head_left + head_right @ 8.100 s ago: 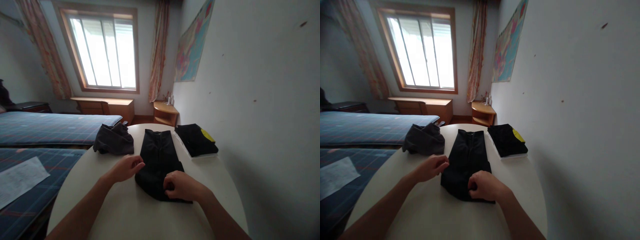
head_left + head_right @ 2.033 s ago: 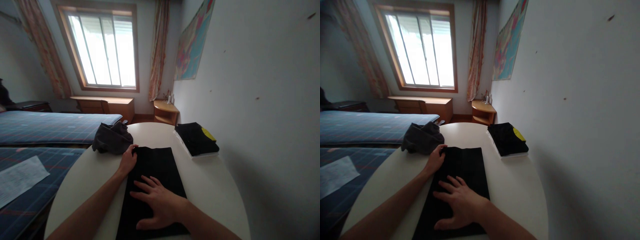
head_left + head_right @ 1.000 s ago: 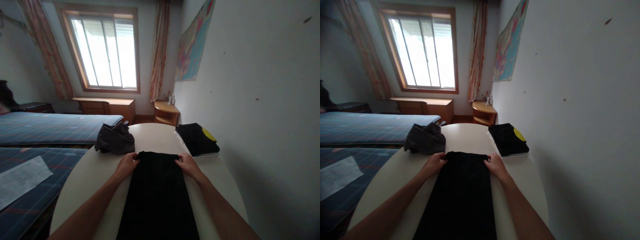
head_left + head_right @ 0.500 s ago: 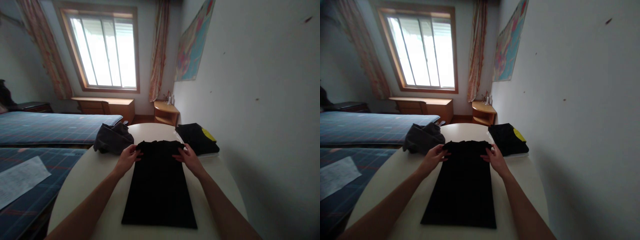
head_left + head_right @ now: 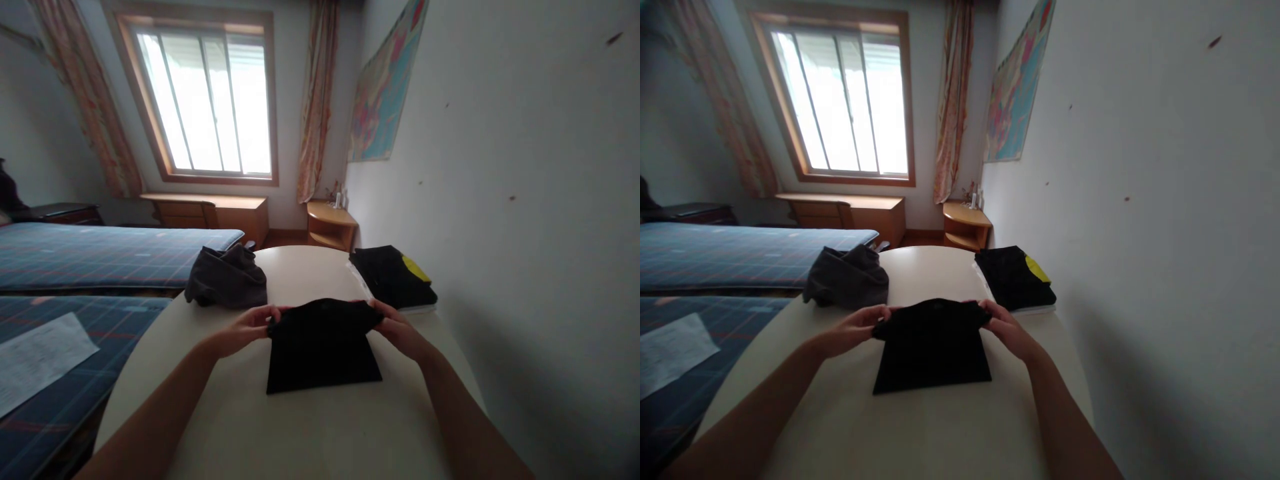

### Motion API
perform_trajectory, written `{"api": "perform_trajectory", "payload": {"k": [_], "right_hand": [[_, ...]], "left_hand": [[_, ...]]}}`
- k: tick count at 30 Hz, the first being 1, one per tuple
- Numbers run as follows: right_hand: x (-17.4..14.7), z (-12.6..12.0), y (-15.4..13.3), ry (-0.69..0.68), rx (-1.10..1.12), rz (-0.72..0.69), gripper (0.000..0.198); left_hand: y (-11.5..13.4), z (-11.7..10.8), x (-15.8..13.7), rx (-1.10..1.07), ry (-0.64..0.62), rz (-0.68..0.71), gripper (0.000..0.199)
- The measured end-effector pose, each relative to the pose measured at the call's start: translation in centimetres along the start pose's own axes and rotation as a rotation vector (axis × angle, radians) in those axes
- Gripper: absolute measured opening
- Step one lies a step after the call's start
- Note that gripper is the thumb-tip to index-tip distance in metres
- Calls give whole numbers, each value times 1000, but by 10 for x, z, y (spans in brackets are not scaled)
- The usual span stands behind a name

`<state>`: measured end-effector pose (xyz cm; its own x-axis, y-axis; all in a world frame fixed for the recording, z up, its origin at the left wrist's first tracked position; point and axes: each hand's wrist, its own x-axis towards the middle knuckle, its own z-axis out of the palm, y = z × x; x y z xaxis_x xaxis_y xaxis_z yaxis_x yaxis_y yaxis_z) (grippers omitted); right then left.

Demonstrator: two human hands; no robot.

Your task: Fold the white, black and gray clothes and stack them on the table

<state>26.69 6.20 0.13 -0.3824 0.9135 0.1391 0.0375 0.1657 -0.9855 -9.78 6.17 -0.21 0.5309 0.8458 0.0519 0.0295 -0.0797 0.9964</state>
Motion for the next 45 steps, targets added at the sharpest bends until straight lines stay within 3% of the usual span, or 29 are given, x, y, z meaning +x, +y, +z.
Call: {"api": "perform_trajectory", "payload": {"k": [3,7,11,16,18,22,25,28,30,32,34,36,39,41,43,45], "right_hand": [[-6,-4,-7,-132,-109,94,36],[-6,-10,-6,-256,-197,180,42],[-4,-12,-3,-258,-279,111,30],[-9,4,-15,-257,-520,82,55],[-10,11,-17,-271,-591,52,50],[-8,14,-10,-223,-669,-7,17],[-7,13,-7,-157,-826,-55,14],[-9,25,-15,-132,-980,-129,3],[-10,42,-21,-137,-1015,-208,17],[-11,63,-22,-180,-1017,-280,45],[-10,82,-17,-269,-1013,-309,80],[-9,95,-9,-360,-1020,-283,96],[-8,100,-1,-456,-1013,-206,89],[-7,98,-2,-475,-978,-188,75],[-6,94,-5,-409,-928,-210,53],[-3,91,-6,-251,-904,-256,38]], "left_hand": [[2,-5,-5,41,-155,-65,42],[4,-5,-6,194,-291,-25,25],[5,-3,-5,360,-318,31,12],[4,-1,-5,408,-312,38,14],[2,-1,-5,413,-298,47,15],[-2,-4,-3,400,-274,77,21],[-9,-8,1,311,-203,102,24],[-18,-15,7,231,-7,92,19],[-24,-18,11,273,154,49,22],[-29,-20,12,371,266,23,28],[-34,-20,12,480,311,44,36],[-38,-20,12,576,295,88,40],[-37,-17,14,688,274,113,37],[-34,-9,17,749,349,140,36],[-29,5,20,811,432,207,36],[-27,25,21,889,417,285,37]]}}
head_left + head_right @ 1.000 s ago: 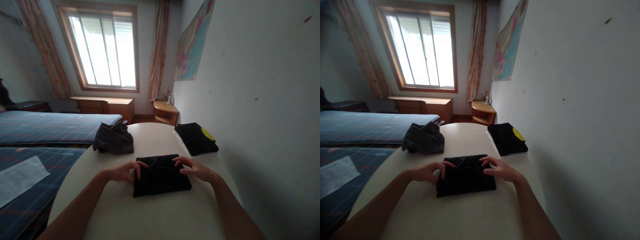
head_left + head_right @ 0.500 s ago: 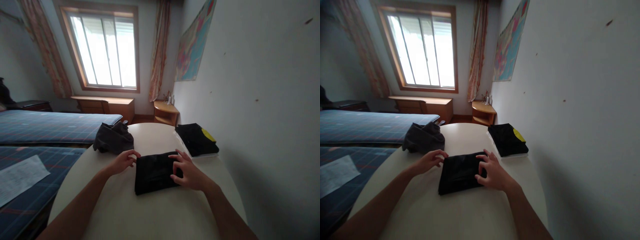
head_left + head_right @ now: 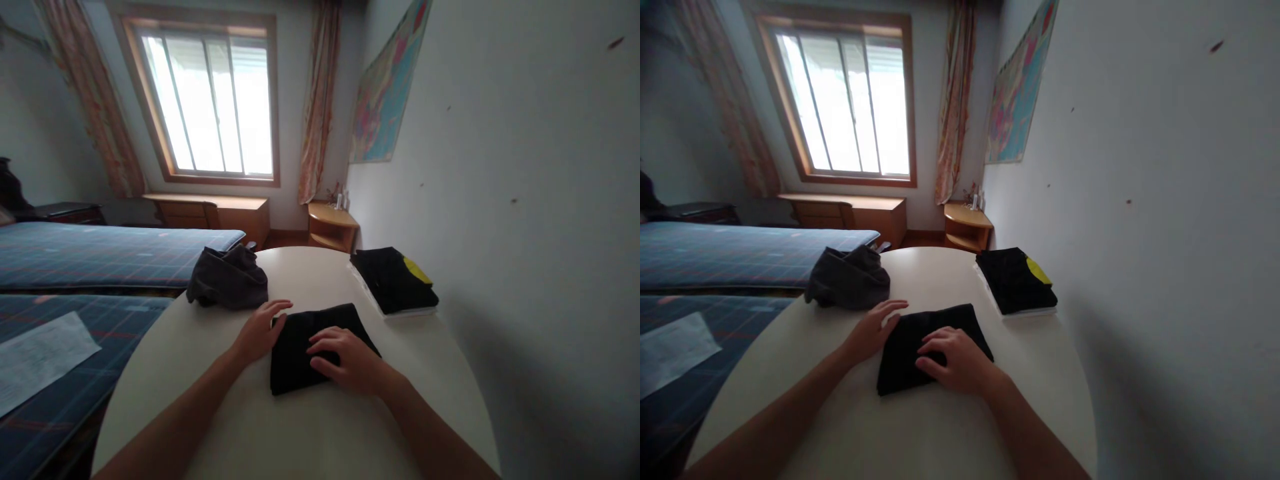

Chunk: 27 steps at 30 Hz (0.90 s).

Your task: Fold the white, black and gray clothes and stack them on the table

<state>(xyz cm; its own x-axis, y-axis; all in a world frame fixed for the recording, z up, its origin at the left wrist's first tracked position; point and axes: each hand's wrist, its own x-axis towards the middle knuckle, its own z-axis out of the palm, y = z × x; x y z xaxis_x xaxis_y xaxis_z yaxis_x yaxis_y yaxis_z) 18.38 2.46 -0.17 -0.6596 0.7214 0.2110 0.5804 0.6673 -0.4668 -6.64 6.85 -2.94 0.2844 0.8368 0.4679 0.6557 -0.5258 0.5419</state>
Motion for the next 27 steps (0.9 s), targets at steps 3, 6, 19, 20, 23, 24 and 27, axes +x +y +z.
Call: {"api": "perform_trajectory", "payload": {"k": [3,6,19,20,23,24,27], "right_hand": [[6,1,9,235,-69,48,42],[9,-2,26,294,-41,113,42],[-24,-24,109,220,238,235,48],[-23,-23,108,208,251,222,44],[-20,-24,102,175,288,197,37],[-19,-25,99,164,303,194,37],[-19,-27,92,149,336,197,38]], "left_hand": [[21,16,-10,112,-144,141,50],[29,24,-19,189,-319,204,62],[18,-3,-9,41,-414,201,22],[18,-3,-9,45,-391,206,23],[20,-1,-10,65,-326,205,17],[21,-1,-10,71,-310,203,14],[30,-2,-12,81,-290,211,6]]}}
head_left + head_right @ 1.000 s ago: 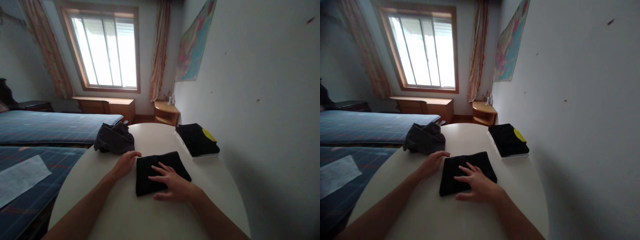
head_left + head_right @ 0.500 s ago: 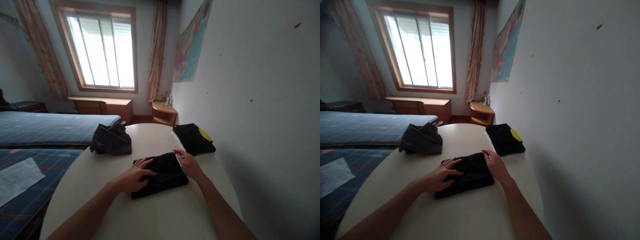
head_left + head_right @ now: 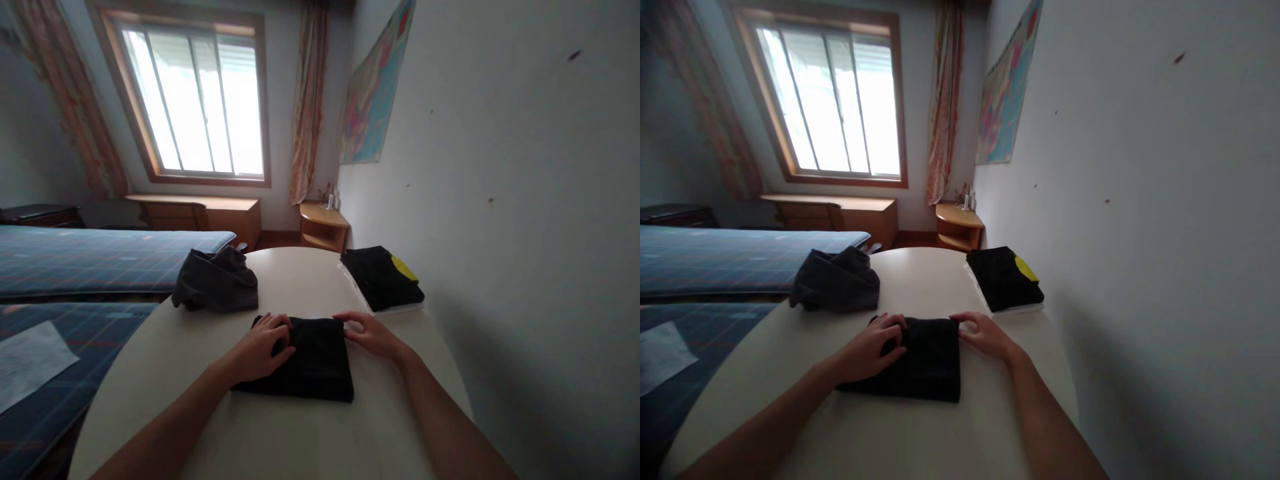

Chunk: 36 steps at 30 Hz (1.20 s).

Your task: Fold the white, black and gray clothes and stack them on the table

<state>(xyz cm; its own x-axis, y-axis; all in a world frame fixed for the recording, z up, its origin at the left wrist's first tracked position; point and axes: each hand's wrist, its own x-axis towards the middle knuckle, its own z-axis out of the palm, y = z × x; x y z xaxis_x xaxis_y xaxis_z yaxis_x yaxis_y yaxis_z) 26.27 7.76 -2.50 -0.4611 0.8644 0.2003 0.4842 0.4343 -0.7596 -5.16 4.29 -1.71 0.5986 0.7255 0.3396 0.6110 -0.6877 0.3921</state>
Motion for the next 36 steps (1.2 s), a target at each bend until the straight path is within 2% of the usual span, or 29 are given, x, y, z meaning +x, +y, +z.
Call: {"api": "perform_trajectory", "payload": {"k": [2,6,8,10,17,21,25,28,31,33,36], "right_hand": [[0,2,-2,4,5,-6,38],[4,10,-2,23,14,-16,37],[6,16,-1,49,-4,-21,35],[9,21,-1,81,-43,-34,35],[18,24,-7,95,-189,-39,34],[18,21,-4,66,-137,-2,36],[15,14,0,-56,-74,-91,51],[11,11,-9,8,-221,-110,49],[9,18,-25,59,-304,-172,46],[9,30,-31,-29,-311,-160,45],[10,45,-30,-149,-360,-6,49]], "left_hand": [[8,-1,0,-10,-15,43,22],[21,4,-2,-19,-165,178,88],[23,8,-2,-3,-232,208,102],[22,11,-3,7,-258,216,99],[19,10,-2,-14,-317,226,68],[20,12,0,-24,-346,247,72],[26,13,2,-12,-325,236,87],[32,13,2,13,-312,226,86],[36,14,2,56,-291,249,80],[36,16,2,92,-272,260,76],[35,18,3,135,-264,296,62]]}}
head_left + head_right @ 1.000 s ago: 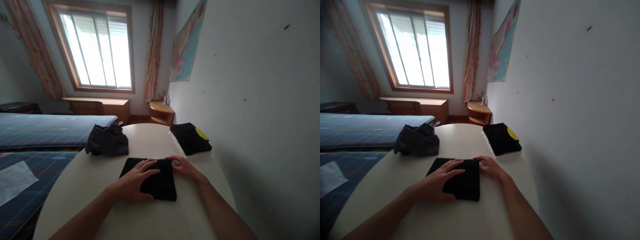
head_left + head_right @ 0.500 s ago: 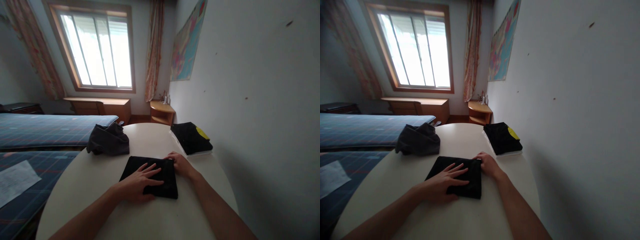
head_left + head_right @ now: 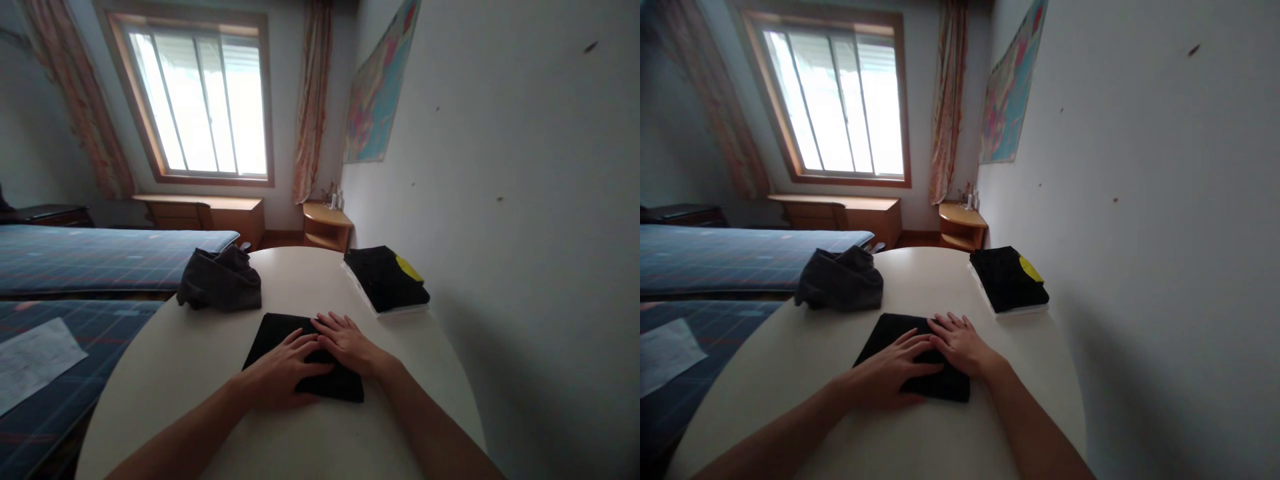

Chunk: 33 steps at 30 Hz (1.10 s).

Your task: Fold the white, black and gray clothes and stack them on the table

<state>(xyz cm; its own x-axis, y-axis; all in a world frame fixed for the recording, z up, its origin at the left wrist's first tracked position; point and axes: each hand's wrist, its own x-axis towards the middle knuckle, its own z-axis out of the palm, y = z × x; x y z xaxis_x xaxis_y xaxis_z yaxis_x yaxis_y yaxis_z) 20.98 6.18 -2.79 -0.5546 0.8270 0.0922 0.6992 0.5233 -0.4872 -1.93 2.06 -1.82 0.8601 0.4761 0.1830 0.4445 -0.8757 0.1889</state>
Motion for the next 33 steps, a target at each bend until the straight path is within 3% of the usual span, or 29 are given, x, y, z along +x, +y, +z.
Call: {"api": "perform_trajectory", "payload": {"k": [3,6,9,13,16,20,23,29,33], "right_hand": [[-2,1,3,54,-70,83,50],[-11,-11,3,180,-196,151,37],[-19,-22,-2,235,-303,353,42],[-22,-23,-7,231,-350,594,44],[-23,-21,-10,231,-397,691,50],[-24,-18,-14,186,-412,714,64],[-24,-15,-10,156,-345,690,62],[-13,-5,17,270,84,570,34],[-6,-3,28,344,343,509,49]], "left_hand": [[-4,0,-1,38,27,22,50],[-12,0,-4,46,84,-6,54],[-25,0,-9,-26,127,-48,62],[-39,-1,-14,-196,213,-171,54],[-39,1,-14,-236,289,-309,44],[-28,10,-12,-188,191,-309,51],[-24,15,-13,-192,152,-293,50],[-27,11,-16,-241,159,-293,46],[-27,8,-14,-266,139,-292,40]]}}
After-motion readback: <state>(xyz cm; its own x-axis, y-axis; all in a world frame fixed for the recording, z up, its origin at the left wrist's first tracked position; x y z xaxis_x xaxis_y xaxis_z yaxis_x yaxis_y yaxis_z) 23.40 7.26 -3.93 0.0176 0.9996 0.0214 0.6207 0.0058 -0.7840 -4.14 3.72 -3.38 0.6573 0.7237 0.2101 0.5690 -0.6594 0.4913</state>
